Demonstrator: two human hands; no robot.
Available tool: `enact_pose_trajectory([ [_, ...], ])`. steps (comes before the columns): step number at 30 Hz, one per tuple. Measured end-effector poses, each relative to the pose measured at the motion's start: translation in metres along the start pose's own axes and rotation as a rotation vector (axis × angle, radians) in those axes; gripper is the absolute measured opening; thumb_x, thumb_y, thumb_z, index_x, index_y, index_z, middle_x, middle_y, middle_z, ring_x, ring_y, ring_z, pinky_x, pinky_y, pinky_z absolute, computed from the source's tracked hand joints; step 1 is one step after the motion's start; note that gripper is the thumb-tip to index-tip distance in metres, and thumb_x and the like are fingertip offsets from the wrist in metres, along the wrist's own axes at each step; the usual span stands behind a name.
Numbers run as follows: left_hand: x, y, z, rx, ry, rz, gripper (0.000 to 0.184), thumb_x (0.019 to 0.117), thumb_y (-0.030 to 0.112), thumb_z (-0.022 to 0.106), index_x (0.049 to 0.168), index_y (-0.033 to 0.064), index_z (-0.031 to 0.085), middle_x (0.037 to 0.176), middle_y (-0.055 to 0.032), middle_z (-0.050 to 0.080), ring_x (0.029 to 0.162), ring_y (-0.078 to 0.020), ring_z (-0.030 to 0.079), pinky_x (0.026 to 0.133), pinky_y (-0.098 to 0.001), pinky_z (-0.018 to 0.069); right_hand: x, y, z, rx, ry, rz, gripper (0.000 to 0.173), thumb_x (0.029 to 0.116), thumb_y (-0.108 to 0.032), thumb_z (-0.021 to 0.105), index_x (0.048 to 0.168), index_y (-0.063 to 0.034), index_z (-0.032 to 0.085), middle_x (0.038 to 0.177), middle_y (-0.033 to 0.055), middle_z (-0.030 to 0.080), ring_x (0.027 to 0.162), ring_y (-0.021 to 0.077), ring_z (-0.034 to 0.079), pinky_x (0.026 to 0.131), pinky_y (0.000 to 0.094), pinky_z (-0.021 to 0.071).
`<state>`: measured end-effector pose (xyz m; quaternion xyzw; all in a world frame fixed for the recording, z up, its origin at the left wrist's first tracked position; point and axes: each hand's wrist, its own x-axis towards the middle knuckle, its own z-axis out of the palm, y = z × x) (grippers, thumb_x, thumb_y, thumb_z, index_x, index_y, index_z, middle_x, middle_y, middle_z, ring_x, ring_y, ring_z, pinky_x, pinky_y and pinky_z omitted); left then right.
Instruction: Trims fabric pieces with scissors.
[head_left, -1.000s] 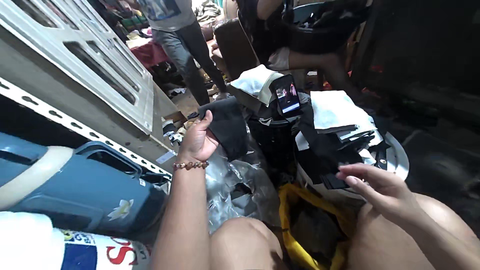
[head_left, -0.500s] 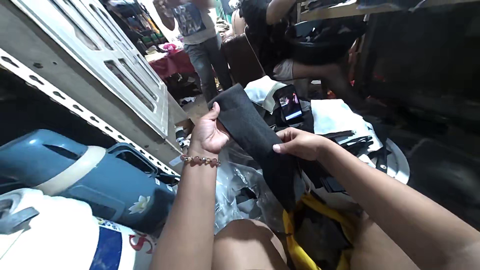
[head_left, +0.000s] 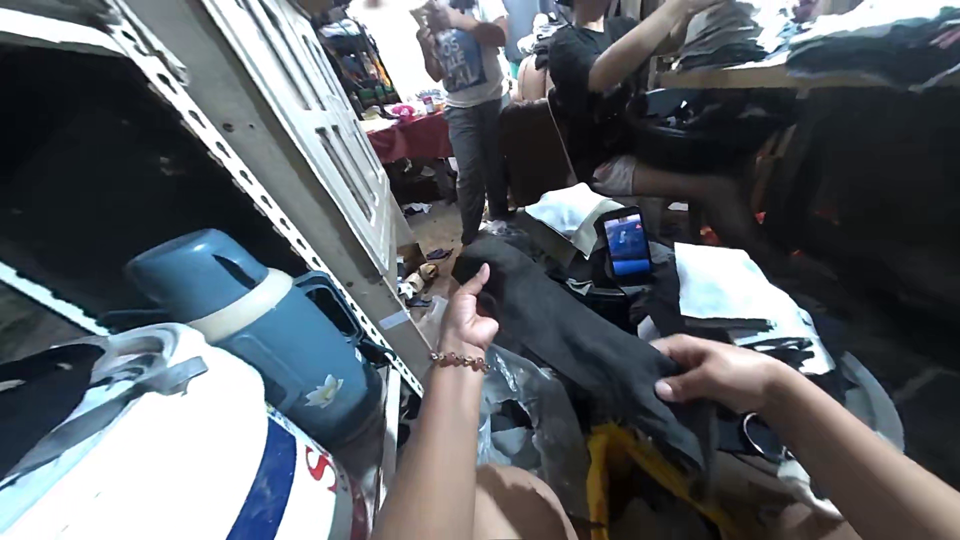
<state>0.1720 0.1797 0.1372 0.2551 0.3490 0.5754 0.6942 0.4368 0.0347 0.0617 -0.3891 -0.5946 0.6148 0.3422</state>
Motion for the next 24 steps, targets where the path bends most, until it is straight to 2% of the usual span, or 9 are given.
enact_pose_trajectory([
  [4,0.0,-0.001,-0.012,-0.013,-0.061,0.097,0.026,0.1006,-0.001,0.053,0.116,0.0144,0.066,0.113,0.002,0.072,0.102,-0.0135,0.068,0.085,-0.0355,0.0567,-0.009,0.015,-0.002,0.012,-0.055,0.017,0.017,0.0906,-0.017,0.069,0.106,-0.024,0.072,0.096,-0.01,0.074,0.086,0.0024,0.069,0.079,0.0256,0.0591],
  [7,-0.006,0.002,-0.023,-0.014,-0.052,0.144,0.028,0.1022,-0.007,0.045,0.109,0.0113,0.065,0.1,-0.0001,0.075,0.085,-0.0105,0.073,0.075,-0.0227,0.0603,-0.009,0.007,0.002,0.007,0.005,0.029,0.012,0.0931,-0.017,0.065,0.102,-0.0216,0.072,0.09,-0.0088,0.073,0.08,0.0024,0.069,0.073,0.0241,0.0585],
  [10,-0.016,-0.007,-0.041,0.228,-0.096,0.203,0.027,0.104,-0.004,0.046,0.117,0.0104,0.065,0.101,-0.0027,0.074,0.082,-0.0121,0.072,0.074,-0.0242,0.0594,-0.004,-0.023,0.013,-0.177,0.02,0.112,0.011,0.0975,-0.019,0.061,0.102,-0.0132,0.069,0.085,-0.0068,0.07,0.076,0.002,0.067,0.072,0.0243,0.0575],
  [13,-0.036,-0.043,-0.058,0.339,-0.432,0.104,0.024,0.1049,0.007,0.046,0.127,0.0034,0.055,0.114,-0.0099,0.072,0.095,-0.0209,0.073,0.082,-0.0345,0.0612,0.008,-0.051,0.027,-0.493,-0.126,0.175,0.024,0.1017,-0.022,0.059,0.104,0.0002,0.067,0.084,0.0045,0.065,0.074,0.0085,0.06,0.073,0.0327,0.0525],
  [15,-0.047,-0.077,-0.069,0.291,-0.791,0.045,0.044,0.099,0.032,0.065,0.132,0.004,0.057,0.127,-0.0108,0.07,0.112,-0.0237,0.07,0.096,-0.0389,0.0577,0.014,-0.064,0.037,-0.623,-0.241,0.161,0.026,0.1032,-0.021,0.059,0.101,0.0047,0.066,0.082,0.0105,0.062,0.073,0.0141,0.057,0.071,0.0375,0.0489],
  [16,-0.052,-0.092,-0.07,0.293,-0.959,0.038,0.058,0.0928,0.046,0.071,0.134,0.0072,0.059,0.131,-0.0068,0.068,0.117,-0.0193,0.067,0.099,-0.0361,0.0555,0.015,-0.067,0.04,-0.661,-0.292,0.106,0.026,0.1024,-0.02,0.06,0.096,0.0046,0.065,0.078,0.0098,0.06,0.07,0.0137,0.055,0.067,0.0363,0.0469],
  [18,-0.065,-0.111,-0.066,0.361,-1.172,0.036,0.071,0.0835,0.06,0.073,0.134,0.0126,0.06,0.123,0.0069,0.069,0.11,-0.003,0.065,0.096,-0.0247,0.0536,0.013,-0.075,0.045,-0.695,-0.363,-0.012,0.024,0.0993,-0.017,0.064,0.092,0.0063,0.067,0.075,0.0116,0.061,0.067,0.0154,0.056,0.064,0.037,0.0457],
  [20,-0.079,-0.113,-0.061,0.396,-1.271,-0.043,0.059,0.0833,0.049,0.079,0.129,0.017,0.059,0.115,0.0142,0.069,0.105,0.0046,0.063,0.093,-0.0191,0.0527,0.009,-0.085,0.049,-0.728,-0.399,-0.082,0.022,0.0963,-0.014,0.067,0.09,0.0066,0.068,0.071,0.0117,0.061,0.064,0.0163,0.057,0.06,0.0374,0.0458],
  [24,-0.082,-0.095,-0.056,0.657,-1.294,-0.158,0.043,0.078,0.02,0.084,0.115,0.0085,0.065,0.102,0.0134,0.072,0.095,0.0052,0.066,0.088,-0.0198,0.0551,0.001,-0.099,0.041,-0.745,-0.412,-0.16,0.019,0.092,-0.012,0.069,0.084,0.0048,0.067,0.063,0.0072,0.058,0.057,0.0118,0.054,0.053,0.0324,0.0423],
])
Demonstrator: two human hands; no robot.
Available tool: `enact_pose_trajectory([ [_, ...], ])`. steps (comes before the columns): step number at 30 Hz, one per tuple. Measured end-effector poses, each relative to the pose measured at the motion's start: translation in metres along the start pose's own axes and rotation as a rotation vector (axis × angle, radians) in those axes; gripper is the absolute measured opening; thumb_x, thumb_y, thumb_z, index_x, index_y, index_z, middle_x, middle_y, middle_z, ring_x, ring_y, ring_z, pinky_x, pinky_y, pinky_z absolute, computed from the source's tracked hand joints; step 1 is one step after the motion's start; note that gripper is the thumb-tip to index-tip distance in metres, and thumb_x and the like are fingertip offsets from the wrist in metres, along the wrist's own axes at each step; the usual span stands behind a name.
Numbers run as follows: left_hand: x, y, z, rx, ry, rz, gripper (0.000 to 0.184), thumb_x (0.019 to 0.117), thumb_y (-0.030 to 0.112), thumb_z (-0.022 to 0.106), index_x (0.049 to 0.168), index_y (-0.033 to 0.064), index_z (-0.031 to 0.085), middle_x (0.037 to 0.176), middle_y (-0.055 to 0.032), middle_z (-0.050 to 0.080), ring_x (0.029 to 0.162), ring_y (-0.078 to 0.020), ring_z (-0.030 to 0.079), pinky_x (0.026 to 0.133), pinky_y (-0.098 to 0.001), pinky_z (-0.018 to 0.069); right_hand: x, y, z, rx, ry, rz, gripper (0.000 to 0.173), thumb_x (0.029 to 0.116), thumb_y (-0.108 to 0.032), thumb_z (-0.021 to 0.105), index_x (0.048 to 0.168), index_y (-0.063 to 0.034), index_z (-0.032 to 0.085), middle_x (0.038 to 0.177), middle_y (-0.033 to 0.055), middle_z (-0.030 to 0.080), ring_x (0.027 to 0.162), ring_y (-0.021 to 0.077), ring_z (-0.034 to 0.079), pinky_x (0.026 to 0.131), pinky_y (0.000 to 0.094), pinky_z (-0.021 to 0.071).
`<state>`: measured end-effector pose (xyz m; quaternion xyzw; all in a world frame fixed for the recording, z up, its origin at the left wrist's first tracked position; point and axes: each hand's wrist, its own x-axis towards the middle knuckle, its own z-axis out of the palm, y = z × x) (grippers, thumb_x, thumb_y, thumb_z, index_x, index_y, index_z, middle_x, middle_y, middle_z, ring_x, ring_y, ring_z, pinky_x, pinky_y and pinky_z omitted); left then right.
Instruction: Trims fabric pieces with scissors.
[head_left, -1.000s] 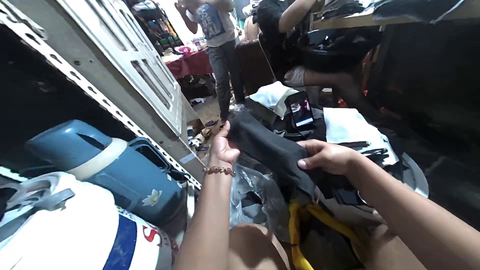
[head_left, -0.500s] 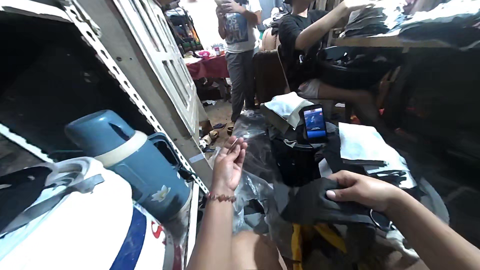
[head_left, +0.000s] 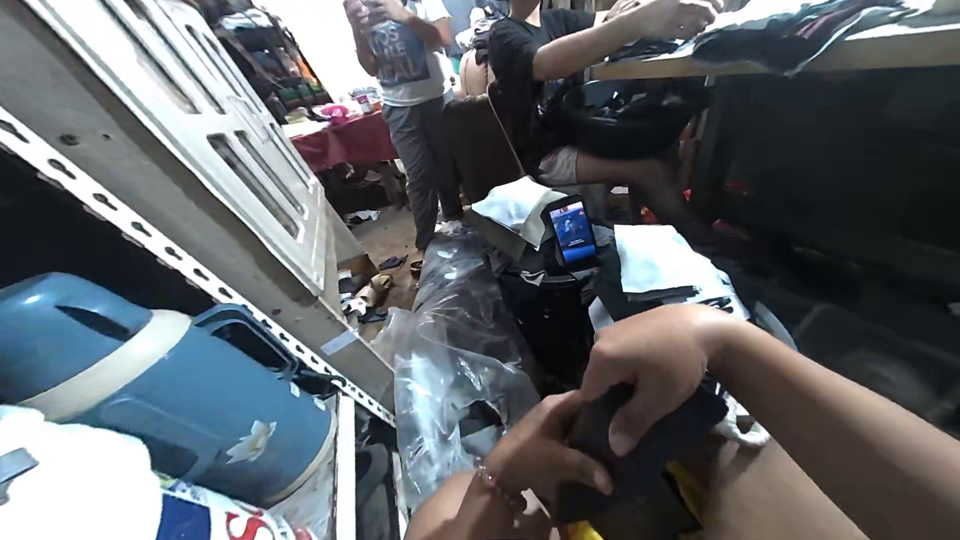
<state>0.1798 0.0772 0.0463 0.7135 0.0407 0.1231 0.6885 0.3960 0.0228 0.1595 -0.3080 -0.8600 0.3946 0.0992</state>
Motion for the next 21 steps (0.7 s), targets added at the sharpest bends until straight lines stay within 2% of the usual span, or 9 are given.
enact_pose_trajectory([
  [2,-0.006,0.001,-0.013,0.027,-0.101,-0.088,0.039,0.0793,0.027,0.085,0.11,0.0106,0.069,0.098,0.0122,0.073,0.091,0.0043,0.067,0.085,-0.0203,0.056,-0.005,0.003,-0.007,0.01,0.041,-0.04,0.017,0.0913,-0.012,0.069,0.084,0.0031,0.068,0.063,0.0038,0.059,0.057,0.0063,0.055,0.052,0.0258,0.0439],
  [4,-0.015,-0.005,-0.026,0.001,-0.151,-0.089,0.045,0.0799,0.047,0.083,0.111,0.017,0.07,0.1,0.0134,0.073,0.091,0.0048,0.067,0.084,-0.0193,0.0562,-0.009,0.005,-0.014,0.055,0.084,-0.041,0.014,0.0905,-0.011,0.071,0.084,0.0008,0.07,0.065,-0.0006,0.063,0.058,0.0007,0.058,0.053,0.0193,0.0464],
  [8,-0.026,-0.026,-0.035,-0.329,-0.056,0.044,0.066,0.0847,0.065,0.07,0.13,0.0173,0.066,0.119,0.0042,0.072,0.107,-0.004,0.067,0.094,-0.0246,0.0534,-0.01,0.022,-0.017,0.183,0.094,-0.1,0.011,0.0887,-0.014,0.072,0.084,-0.0034,0.072,0.068,-0.0061,0.067,0.062,-0.0039,0.061,0.056,0.0147,0.05],
  [10,-0.024,-0.023,-0.034,-0.269,-0.055,0.028,0.05,0.0874,0.057,0.072,0.123,0.0232,0.07,0.113,0.0108,0.073,0.101,0.0016,0.066,0.089,-0.0209,0.0535,-0.006,0.024,-0.014,0.214,0.059,-0.09,0.012,0.0894,-0.016,0.071,0.085,-0.0044,0.072,0.067,-0.0071,0.065,0.061,-0.0049,0.06,0.055,0.014,0.0481],
  [12,-0.019,-0.016,-0.035,-0.159,-0.188,0.038,0.033,0.09,0.048,0.074,0.116,0.0281,0.072,0.105,0.0178,0.073,0.095,0.0085,0.065,0.084,-0.0152,0.054,-0.002,0.025,-0.011,0.216,0.034,-0.094,0.014,0.091,-0.017,0.069,0.085,-0.0042,0.071,0.067,-0.0075,0.063,0.06,-0.0056,0.057,0.054,0.0135,0.0456],
  [14,-0.015,-0.008,-0.034,-0.123,-0.292,-0.041,0.018,0.0901,0.037,0.077,0.104,0.0258,0.075,0.096,0.017,0.074,0.087,0.0079,0.067,0.079,-0.0153,0.0553,-0.002,0.023,-0.01,0.219,0.058,-0.073,0.013,0.0902,-0.014,0.069,0.085,-0.0029,0.071,0.067,-0.0072,0.064,0.06,-0.0057,0.057,0.055,0.0135,0.0463],
  [16,-0.012,-0.003,-0.029,-0.125,-0.31,-0.073,0.013,0.0909,0.031,0.077,0.101,0.023,0.075,0.095,0.0151,0.075,0.087,0.0058,0.068,0.079,-0.0177,0.0562,-0.003,0.019,-0.012,0.204,0.127,0.001,0.009,0.0898,-0.01,0.07,0.086,-0.0017,0.071,0.07,-0.0055,0.066,0.063,-0.0044,0.06,0.059,0.0151,0.0494],
  [18,-0.014,0.004,-0.019,-0.145,-0.195,-0.014,0.011,0.0913,0.027,0.075,0.103,0.0283,0.075,0.096,0.0181,0.075,0.089,0.0075,0.068,0.081,-0.0165,0.0566,-0.003,0.022,-0.012,0.102,0.259,0.085,0.01,0.0913,-0.009,0.072,0.092,0.0002,0.072,0.077,-0.0002,0.067,0.07,0.0012,0.061,0.065,0.0215,0.0508],
  [21,-0.01,0.011,-0.01,-0.175,0.055,0.153,0.016,0.0957,0.035,0.07,0.109,0.0301,0.076,0.102,0.0146,0.076,0.094,0.0043,0.069,0.087,-0.0198,0.0573,-0.005,0.035,-0.004,0.022,0.535,0.202,0.019,0.096,-0.013,0.069,0.107,0.0014,0.073,0.103,0.0122,0.07,0.095,0.0181,0.065,0.088,0.0386,0.054],
])
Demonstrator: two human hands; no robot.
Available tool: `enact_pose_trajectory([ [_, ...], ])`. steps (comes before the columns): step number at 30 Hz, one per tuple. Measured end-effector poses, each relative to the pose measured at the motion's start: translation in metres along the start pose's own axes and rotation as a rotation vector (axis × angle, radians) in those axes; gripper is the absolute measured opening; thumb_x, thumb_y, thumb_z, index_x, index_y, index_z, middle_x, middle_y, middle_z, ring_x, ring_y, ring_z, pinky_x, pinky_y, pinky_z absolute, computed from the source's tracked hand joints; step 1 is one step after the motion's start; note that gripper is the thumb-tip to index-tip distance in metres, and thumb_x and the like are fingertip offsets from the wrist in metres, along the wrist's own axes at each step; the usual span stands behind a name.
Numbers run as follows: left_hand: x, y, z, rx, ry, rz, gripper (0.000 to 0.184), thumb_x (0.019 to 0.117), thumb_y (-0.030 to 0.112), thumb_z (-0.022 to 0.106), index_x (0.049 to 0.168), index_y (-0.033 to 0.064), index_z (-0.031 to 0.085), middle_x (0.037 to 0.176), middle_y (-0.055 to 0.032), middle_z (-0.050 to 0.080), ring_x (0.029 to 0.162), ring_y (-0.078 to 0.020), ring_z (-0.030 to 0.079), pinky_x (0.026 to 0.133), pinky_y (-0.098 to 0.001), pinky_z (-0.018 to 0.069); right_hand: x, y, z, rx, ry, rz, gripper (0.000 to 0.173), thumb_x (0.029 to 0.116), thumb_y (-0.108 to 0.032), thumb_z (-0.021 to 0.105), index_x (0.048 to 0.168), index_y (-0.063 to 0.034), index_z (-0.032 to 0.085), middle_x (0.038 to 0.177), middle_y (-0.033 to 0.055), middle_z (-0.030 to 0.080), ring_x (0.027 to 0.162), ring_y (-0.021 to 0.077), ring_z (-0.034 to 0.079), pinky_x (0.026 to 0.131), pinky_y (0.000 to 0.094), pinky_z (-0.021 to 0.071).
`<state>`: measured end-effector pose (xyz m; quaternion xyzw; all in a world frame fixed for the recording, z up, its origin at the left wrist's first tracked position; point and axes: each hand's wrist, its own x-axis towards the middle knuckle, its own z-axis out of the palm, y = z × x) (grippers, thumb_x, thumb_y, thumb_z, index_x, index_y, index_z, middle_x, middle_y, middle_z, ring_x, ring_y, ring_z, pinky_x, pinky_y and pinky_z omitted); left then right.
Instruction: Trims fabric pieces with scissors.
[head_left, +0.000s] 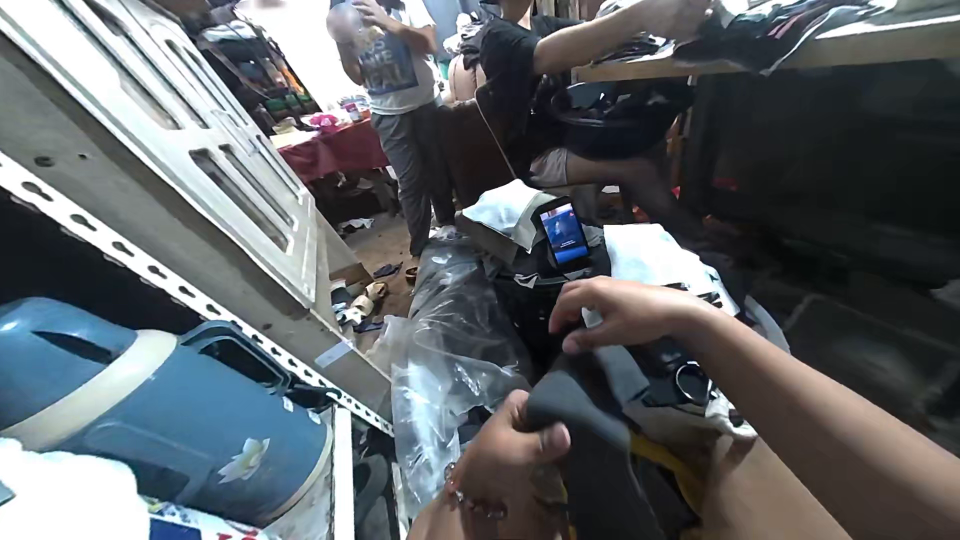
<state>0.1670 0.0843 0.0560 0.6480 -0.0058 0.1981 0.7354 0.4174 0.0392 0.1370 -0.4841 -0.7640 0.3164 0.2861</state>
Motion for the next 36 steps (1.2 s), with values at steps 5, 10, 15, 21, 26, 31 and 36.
enact_pose_trajectory([
  [5,0.019,0.032,0.025,-0.123,0.567,-0.019,0.013,0.0967,0.017,0.068,0.105,0.0075,0.07,0.094,-0.0058,0.077,0.087,-0.0148,0.075,0.082,-0.0362,0.0633,-0.031,0.005,0.029,0.438,0.238,0.183,0.031,0.1034,-0.021,0.053,0.08,-0.0055,0.067,0.073,-0.0054,0.065,0.07,0.0004,0.061,0.069,0.0225,0.0517],
  [10,0.035,0.056,0.033,-0.047,0.806,-0.054,0.02,0.1063,0.006,0.045,0.111,0.0027,0.063,0.093,-0.0081,0.074,0.086,-0.0151,0.073,0.083,-0.0346,0.0621,-0.027,0.01,0.045,0.604,0.172,-0.002,0.025,0.0961,-0.036,0.062,0.083,-0.0159,0.07,0.073,-0.0131,0.063,0.07,-0.0063,0.058,0.066,0.0156,0.0491],
  [15,0.038,0.071,0.029,0.078,0.761,-0.094,0.026,0.1085,0.016,0.045,0.119,0.0053,0.066,0.103,-0.0101,0.074,0.095,-0.0175,0.072,0.087,-0.0354,0.0604,0.001,-0.014,0.036,0.606,0.295,-0.08,0.007,0.0946,-0.007,0.066,0.097,-0.0034,0.071,0.083,-0.0011,0.071,0.076,0.0021,0.066,0.071,0.0211,0.0563],
  [21,0.045,0.079,0.012,0.569,0.864,0.154,0.006,0.095,0.014,0.071,0.092,0.009,0.074,0.093,0.0051,0.07,0.081,0.0002,0.065,0.073,-0.0185,0.056,0.019,-0.029,0.014,0.744,0.453,-0.147,0.01,0.0953,0.0,0.062,0.096,-0.0037,0.072,0.082,-0.0011,0.073,0.074,0.0027,0.068,0.071,0.0222,0.0587],
  [26,0.056,0.089,0.002,0.715,0.716,0.344,0.025,0.0957,0.027,0.072,0.118,0.0166,0.072,0.12,0.0105,0.069,0.098,0.0035,0.065,0.083,-0.0157,0.0556,0.026,-0.05,-0.005,0.773,0.544,-0.181,0.01,0.0952,0.002,0.064,0.094,-0.0035,0.071,0.082,-0.0004,0.073,0.073,0.0035,0.069,0.069,0.0217,0.0595],
  [31,0.078,0.103,0.024,0.512,0.781,0.333,0.014,0.1021,0.022,0.062,0.104,0.0147,0.074,0.09,0.0071,0.074,0.083,-0.002,0.07,0.079,-0.0226,0.0605,0.023,-0.034,-0.005,0.704,0.427,-0.239,0.017,0.0917,-0.005,0.066,0.109,-0.008,0.069,0.092,-0.0028,0.074,0.083,0.004,0.071,0.078,0.0244,0.0612],
  [36,0.077,0.108,0.033,0.346,0.892,0.322,0.016,0.1026,0.023,0.061,0.103,0.0141,0.073,0.094,0.0067,0.074,0.091,-0.0028,0.07,0.088,-0.0256,0.0592,0.02,0.009,0.022,0.539,0.287,-0.157,0.016,0.0848,-0.013,0.073,0.098,-0.0045,0.073,0.112,0.0013,0.065,0.103,0.0048,0.062,0.087,0.0243,0.0551],
])
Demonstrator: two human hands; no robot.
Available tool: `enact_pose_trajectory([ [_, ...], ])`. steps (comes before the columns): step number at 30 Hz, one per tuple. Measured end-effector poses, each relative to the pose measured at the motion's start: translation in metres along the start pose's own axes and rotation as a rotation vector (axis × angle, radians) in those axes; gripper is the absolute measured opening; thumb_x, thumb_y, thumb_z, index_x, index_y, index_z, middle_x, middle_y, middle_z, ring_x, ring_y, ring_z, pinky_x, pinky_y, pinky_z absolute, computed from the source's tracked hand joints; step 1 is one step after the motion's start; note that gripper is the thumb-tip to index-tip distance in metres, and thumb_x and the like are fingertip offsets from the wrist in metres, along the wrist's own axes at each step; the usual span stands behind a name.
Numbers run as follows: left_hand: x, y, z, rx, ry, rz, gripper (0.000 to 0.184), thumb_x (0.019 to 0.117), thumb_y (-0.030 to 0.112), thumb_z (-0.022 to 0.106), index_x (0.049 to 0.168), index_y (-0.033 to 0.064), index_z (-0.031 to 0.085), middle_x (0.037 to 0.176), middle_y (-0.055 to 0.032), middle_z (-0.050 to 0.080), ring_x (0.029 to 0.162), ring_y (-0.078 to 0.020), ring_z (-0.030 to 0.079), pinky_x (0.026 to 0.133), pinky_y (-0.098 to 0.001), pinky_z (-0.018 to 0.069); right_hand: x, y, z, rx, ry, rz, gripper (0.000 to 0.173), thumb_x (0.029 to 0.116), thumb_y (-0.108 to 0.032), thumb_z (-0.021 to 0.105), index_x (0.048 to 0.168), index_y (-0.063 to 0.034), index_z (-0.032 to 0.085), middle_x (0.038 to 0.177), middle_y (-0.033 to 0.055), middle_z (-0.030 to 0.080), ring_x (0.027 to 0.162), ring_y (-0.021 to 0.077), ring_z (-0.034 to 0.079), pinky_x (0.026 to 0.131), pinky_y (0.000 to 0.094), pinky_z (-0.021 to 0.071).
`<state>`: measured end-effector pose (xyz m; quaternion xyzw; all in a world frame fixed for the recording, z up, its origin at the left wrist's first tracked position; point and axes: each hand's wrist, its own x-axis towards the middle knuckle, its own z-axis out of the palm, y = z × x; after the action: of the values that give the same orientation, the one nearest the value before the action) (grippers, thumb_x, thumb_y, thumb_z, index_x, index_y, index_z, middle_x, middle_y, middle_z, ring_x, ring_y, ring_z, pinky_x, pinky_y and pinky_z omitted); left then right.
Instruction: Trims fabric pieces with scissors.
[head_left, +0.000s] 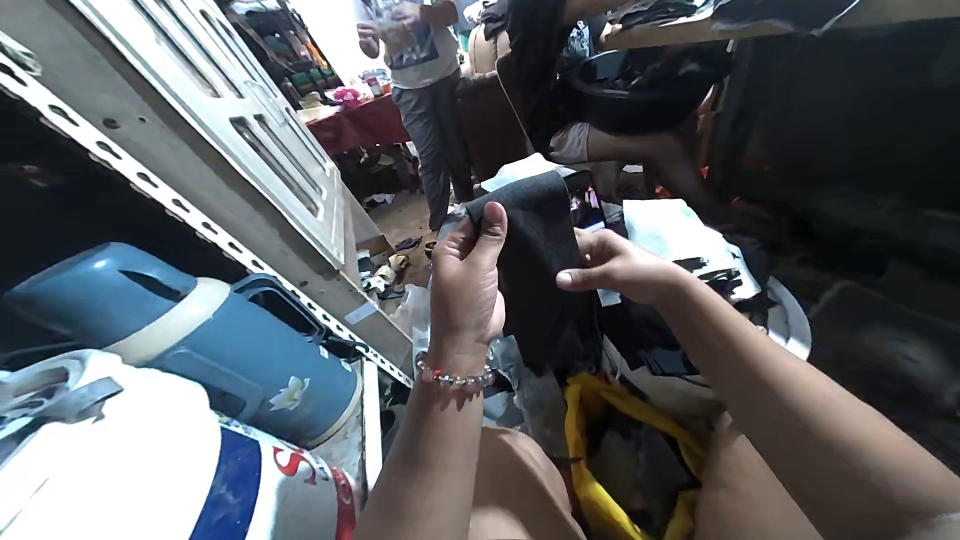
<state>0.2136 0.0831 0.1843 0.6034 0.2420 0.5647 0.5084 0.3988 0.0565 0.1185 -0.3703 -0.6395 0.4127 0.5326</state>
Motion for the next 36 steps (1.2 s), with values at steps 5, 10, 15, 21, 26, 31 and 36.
enact_pose_trajectory([
  [5,-0.004,0.004,-0.003,-0.188,0.15,-0.128,0.021,0.1032,0.027,0.059,0.112,0.0103,0.069,0.102,-0.0005,0.073,0.098,-0.0112,0.071,0.091,-0.0342,0.0599,-0.001,0.022,0.011,0.158,-0.199,0.045,0.018,0.087,-0.014,0.074,0.104,-0.0102,0.071,0.097,-0.006,0.076,0.09,0.0009,0.071,0.084,0.0235,0.06],
  [10,-0.024,0.017,-0.027,-0.323,0.195,-0.119,0.026,0.1073,0.03,0.052,0.122,0.0115,0.064,0.113,-0.0028,0.071,0.108,-0.0146,0.069,0.095,-0.0363,0.0591,-0.015,0.017,0.03,0.299,-0.208,0.127,0.009,0.0913,-0.005,0.065,0.096,-0.0092,0.072,0.085,-0.003,0.075,0.078,0.0033,0.071,0.074,0.0231,0.0606],
  [15,-0.093,0.0,-0.086,-0.312,0.518,-0.139,0.028,0.1103,0.031,0.041,0.121,0.0167,0.062,0.111,-0.0005,0.073,0.105,-0.0138,0.071,0.088,-0.0386,0.0624,-0.028,0.03,0.078,0.438,-0.333,0.361,0.007,0.0933,-0.007,0.066,0.095,-0.0099,0.072,0.082,-0.0027,0.075,0.074,0.0035,0.07,0.071,0.023,0.0601],
  [21,-0.177,-0.08,-0.144,-0.182,1.141,-0.379,0.038,0.112,0.029,0.036,0.141,0.0053,0.044,0.129,-0.0121,0.058,0.117,-0.0219,0.06,0.099,-0.0451,0.0525,-0.023,0.106,0.151,0.172,-0.474,0.842,0.024,0.0979,-0.016,0.069,0.113,0.0014,0.064,0.092,0.0071,0.068,0.08,0.0113,0.066,0.078,0.0313,0.0562],
  [26,-0.215,-0.096,-0.155,-0.126,1.265,-0.395,0.039,0.1124,0.026,0.036,0.142,0.0025,0.042,0.133,-0.0145,0.054,0.12,-0.0216,0.058,0.101,-0.0414,0.0511,-0.027,0.128,0.164,0.172,-0.477,0.823,0.015,0.0987,-0.015,0.068,0.101,0.0001,0.066,0.084,0.006,0.067,0.073,0.0102,0.065,0.072,0.0299,0.056],
  [31,-0.237,-0.089,-0.147,0.342,1.229,-0.604,0.047,0.1053,0.025,0.058,0.137,-0.0056,0.043,0.128,-0.0207,0.051,0.111,-0.0257,0.053,0.097,-0.0426,0.0458,-0.042,0.123,0.17,-0.281,-0.389,0.529,0.034,0.0961,-0.03,0.072,0.112,-0.0001,0.074,0.128,0.0217,0.06,0.125,0.0393,0.05,0.104,0.0598,0.0404],
  [36,-0.259,-0.097,-0.134,0.996,0.405,0.046,0.048,0.0875,0.041,0.077,0.107,-0.0011,0.065,0.114,-0.0122,0.066,0.114,-0.0124,0.062,0.097,-0.0279,0.0525,-0.051,0.104,0.183,0.042,-0.286,0.626,0.026,0.1043,-0.026,0.06,0.107,-0.0002,0.067,0.091,0.0112,0.068,0.082,0.0179,0.067,0.078,0.0376,0.0561],
])
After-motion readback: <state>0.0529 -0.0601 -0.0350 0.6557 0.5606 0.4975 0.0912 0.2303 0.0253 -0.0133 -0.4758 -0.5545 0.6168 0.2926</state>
